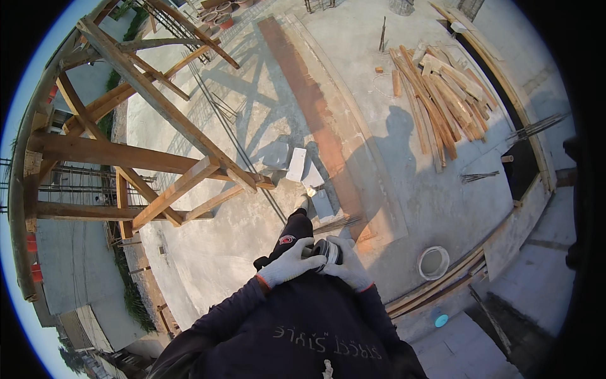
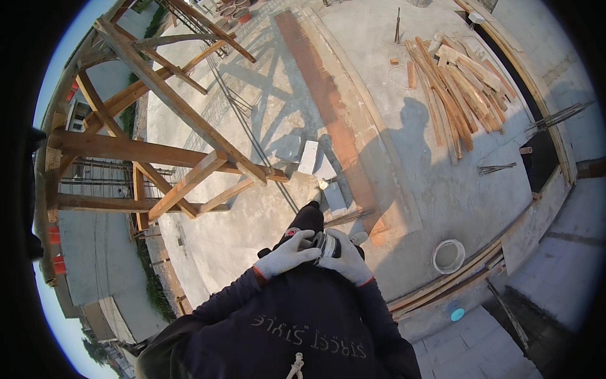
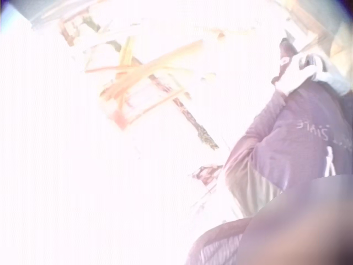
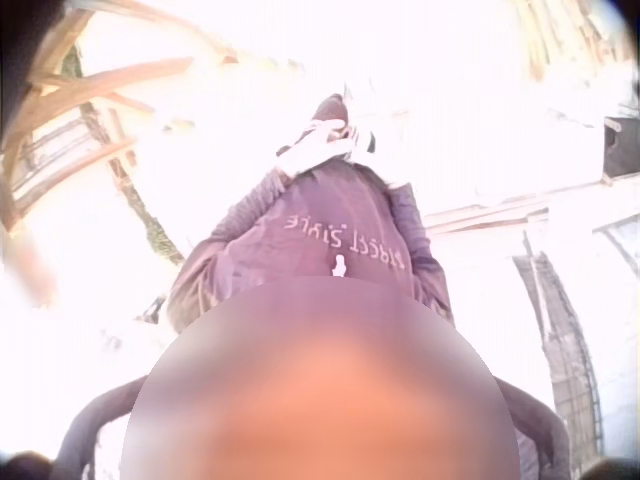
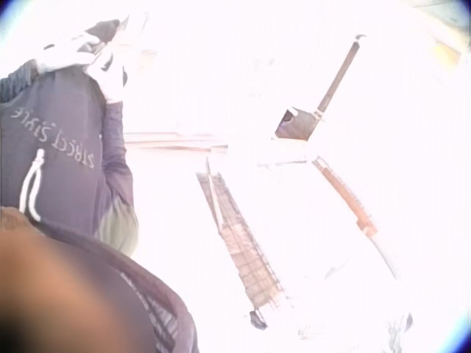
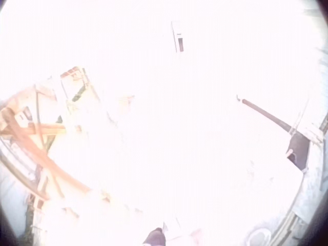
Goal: The person walks across a construction site, picks up a bucket containing concrete blocks, and repeatedly removes and replaces blocks from the bucket. The person also briefly picks up a trowel and places it back down.
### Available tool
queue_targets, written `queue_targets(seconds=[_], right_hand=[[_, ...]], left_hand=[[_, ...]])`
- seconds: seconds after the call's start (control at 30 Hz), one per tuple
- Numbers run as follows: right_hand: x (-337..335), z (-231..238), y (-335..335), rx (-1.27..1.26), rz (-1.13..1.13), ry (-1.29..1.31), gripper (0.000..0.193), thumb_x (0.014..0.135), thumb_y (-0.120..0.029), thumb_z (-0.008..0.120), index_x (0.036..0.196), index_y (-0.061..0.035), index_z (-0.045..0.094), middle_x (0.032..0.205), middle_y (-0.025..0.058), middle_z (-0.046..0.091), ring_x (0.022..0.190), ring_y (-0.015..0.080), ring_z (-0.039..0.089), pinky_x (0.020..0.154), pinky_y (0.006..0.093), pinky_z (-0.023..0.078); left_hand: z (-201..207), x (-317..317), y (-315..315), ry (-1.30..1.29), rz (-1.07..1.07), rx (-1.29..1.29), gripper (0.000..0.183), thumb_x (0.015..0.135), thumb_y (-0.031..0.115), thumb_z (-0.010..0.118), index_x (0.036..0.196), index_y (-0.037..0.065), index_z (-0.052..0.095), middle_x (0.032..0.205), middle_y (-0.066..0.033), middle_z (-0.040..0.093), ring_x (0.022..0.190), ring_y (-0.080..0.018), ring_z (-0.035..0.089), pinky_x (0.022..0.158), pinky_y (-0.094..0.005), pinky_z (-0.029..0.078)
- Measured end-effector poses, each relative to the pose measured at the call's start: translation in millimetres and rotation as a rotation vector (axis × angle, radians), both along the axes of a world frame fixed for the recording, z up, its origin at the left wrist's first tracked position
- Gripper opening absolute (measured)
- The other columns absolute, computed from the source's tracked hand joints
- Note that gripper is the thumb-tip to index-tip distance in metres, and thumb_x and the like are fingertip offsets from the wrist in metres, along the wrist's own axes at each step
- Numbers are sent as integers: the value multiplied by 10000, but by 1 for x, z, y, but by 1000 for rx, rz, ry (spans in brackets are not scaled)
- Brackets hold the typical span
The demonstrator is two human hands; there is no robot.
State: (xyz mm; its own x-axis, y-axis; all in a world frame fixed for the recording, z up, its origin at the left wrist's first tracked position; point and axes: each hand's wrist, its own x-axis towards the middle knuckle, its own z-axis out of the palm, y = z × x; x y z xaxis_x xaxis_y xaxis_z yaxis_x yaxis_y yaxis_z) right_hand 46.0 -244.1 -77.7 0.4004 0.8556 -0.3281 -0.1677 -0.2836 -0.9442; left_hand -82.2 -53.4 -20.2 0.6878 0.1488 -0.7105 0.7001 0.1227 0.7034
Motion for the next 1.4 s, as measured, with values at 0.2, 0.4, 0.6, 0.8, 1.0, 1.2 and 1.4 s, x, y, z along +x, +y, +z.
queue_targets(seconds=[0.2, 0.4, 0.6, 0.8, 1.0, 1.2, 1.4], right_hand=[[16, 4, 60, -136, 38, -250, 1025, 721, -326, 949, 1536, -6, 417, 1451, 206, 558, 1324, 313, 587, 1114, 432, 497], [-8, -97, 117, -453, -404, 0, 886, 839, -368, 878, 1521, 7, 454, 1377, 213, 614, 1231, 278, 646, 999, 402, 558], [-71, -271, 115, -1054, -486, 415, 672, 952, -485, 742, 1375, 20, 610, 1137, 188, 743, 1078, 324, 714, 948, 399, 544], [-109, -467, 75, -1044, -324, 383, 616, 952, -510, 726, 1249, 27, 667, 1117, 240, 738, 1074, 366, 713, 936, 421, 537], [-122, -664, 90, -1231, -590, 344, 572, 952, -446, 734, 1250, 35, 648, 1123, 264, 723, 1060, 351, 705, 918, 432, 535], [-101, -753, 107, -1147, -783, 443, 566, 947, -418, 699, 1326, -1, 647, 1294, 245, 706, 1203, 444, 656, 997, 466, 519], [-83, -613, 77, -962, -1013, 524, 516, 858, -351, 691, 1238, -12, 606, 1203, 260, 709, 1168, 449, 662, 991, 500, 515]], left_hand=[[-35, 34, 61, 245, -97, -225, 735, 1017, 572, 635, 1516, 52, 492, 1286, -111, 617, 1138, -166, 636, 864, -307, 580], [-149, 77, 151, 162, -17, -37, 794, 911, 376, 810, 1525, 62, 416, 1312, -159, 612, 1169, -234, 640, 922, -378, 586], [-342, 124, 289, 274, 139, 831, 920, 751, 423, 857, 1487, 55, 446, 1382, -264, 508, 1257, -424, 562, 1059, -485, 493], [-528, 179, 387, 333, -13, 1311, 862, 782, 360, 850, 1513, 108, 467, 1455, -253, 475, 1359, -441, 463, 1124, -488, 447], [-589, 162, 374, 285, 0, 1010, 1249, 837, 509, 835, 1687, 47, 45, 1695, -281, 184, 1571, -427, 245, 1262, -452, 309], [-490, 61, 239, 225, -185, 825, 1077, 957, 336, 787, 1695, 80, 45, 1714, -292, 124, 1592, -447, 188, 1283, -549, 253], [-343, -15, 134, 540, -949, 644, 835, 881, 359, 795, 1533, -20, 437, 1599, -340, 356, 1470, -512, 385, 1195, -520, 388]])
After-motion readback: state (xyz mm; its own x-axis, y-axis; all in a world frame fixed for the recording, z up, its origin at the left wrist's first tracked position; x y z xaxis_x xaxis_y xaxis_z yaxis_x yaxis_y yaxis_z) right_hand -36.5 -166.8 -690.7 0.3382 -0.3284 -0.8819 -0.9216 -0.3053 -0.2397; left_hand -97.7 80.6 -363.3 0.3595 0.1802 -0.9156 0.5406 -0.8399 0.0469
